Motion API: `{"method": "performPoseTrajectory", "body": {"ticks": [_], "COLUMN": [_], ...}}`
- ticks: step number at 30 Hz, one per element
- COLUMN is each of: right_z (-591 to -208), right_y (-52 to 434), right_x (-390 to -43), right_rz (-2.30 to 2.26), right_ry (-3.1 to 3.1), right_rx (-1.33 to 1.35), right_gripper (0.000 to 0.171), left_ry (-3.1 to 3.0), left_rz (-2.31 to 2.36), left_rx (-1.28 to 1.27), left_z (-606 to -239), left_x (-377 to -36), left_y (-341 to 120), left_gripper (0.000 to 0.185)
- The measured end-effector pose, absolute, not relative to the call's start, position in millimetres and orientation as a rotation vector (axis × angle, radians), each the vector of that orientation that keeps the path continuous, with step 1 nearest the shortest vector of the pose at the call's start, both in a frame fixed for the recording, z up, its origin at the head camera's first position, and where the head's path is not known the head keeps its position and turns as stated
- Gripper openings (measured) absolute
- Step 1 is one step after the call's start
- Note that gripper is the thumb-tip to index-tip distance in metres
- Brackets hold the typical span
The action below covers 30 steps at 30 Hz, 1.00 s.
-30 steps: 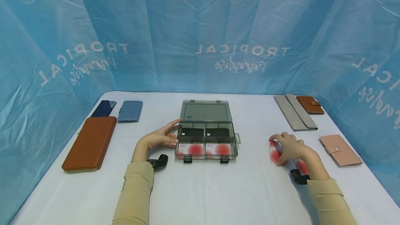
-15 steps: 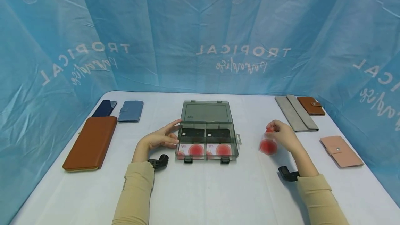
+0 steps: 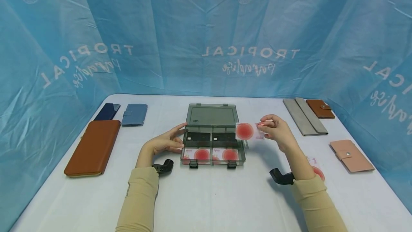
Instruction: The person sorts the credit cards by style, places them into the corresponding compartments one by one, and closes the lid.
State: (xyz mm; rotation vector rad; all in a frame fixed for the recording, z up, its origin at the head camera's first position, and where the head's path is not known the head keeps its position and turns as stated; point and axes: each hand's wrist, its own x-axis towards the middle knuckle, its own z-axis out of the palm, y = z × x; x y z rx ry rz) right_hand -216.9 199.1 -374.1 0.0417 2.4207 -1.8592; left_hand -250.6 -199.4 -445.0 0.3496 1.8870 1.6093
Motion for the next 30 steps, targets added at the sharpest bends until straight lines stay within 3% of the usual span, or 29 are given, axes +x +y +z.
{"method": "performPoseTrajectory", "body": {"ticks": [6,22,30], "right_z": [-374.1,-385.9,-401.7], "right_y": [158.5,77.2,60.8], "right_x": [-216.3,-212.8,-206.7], "right_rz": [-1.756,-1.452,-1.132], "right_ry": [2.402,2.534,2.619], "right_rx": [-0.142,-0.404,-0.669], "right_gripper": [0.036,0.017,0.018], "left_ry": [1.875,1.875,1.869], "left_rz": [1.611,1.624,1.628], "left_rx": [0.367,0.367,0.354], "left_z": [-446.7,-447.8,-446.9], "left_x": [-251.0,-252.4,-252.6], "left_y": [-199.6,-199.5,-198.0], "left_gripper": [0.091,0.090,0.082]}}
